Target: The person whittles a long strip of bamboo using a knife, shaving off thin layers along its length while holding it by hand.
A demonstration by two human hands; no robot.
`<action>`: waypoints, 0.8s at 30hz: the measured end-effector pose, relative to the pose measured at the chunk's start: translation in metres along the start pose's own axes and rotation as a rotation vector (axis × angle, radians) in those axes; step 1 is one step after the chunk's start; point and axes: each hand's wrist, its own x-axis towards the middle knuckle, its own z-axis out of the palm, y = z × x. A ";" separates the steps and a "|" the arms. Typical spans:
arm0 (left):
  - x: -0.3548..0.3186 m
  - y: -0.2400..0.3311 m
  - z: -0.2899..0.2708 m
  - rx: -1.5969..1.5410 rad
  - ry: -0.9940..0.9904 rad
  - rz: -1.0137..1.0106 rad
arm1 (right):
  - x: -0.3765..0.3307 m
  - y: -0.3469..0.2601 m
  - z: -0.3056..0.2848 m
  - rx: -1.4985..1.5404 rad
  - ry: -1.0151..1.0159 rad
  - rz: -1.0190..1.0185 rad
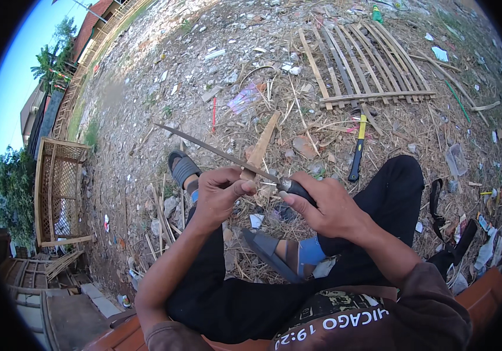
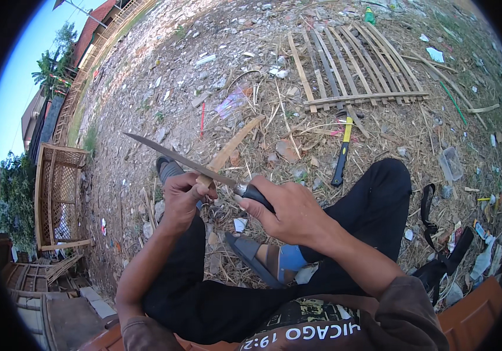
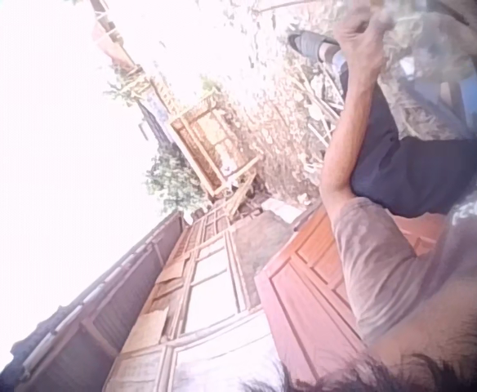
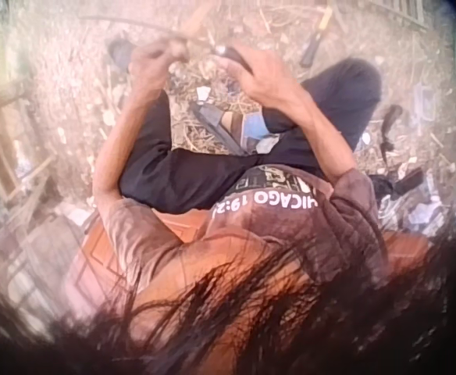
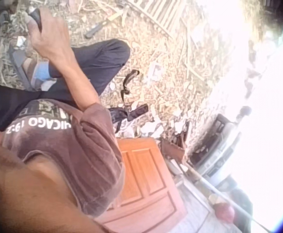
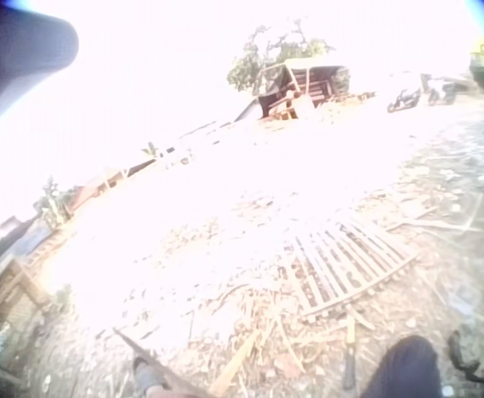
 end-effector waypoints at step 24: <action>0.007 -0.001 0.003 -0.010 0.027 0.033 | 0.012 0.024 0.004 0.029 0.103 -0.068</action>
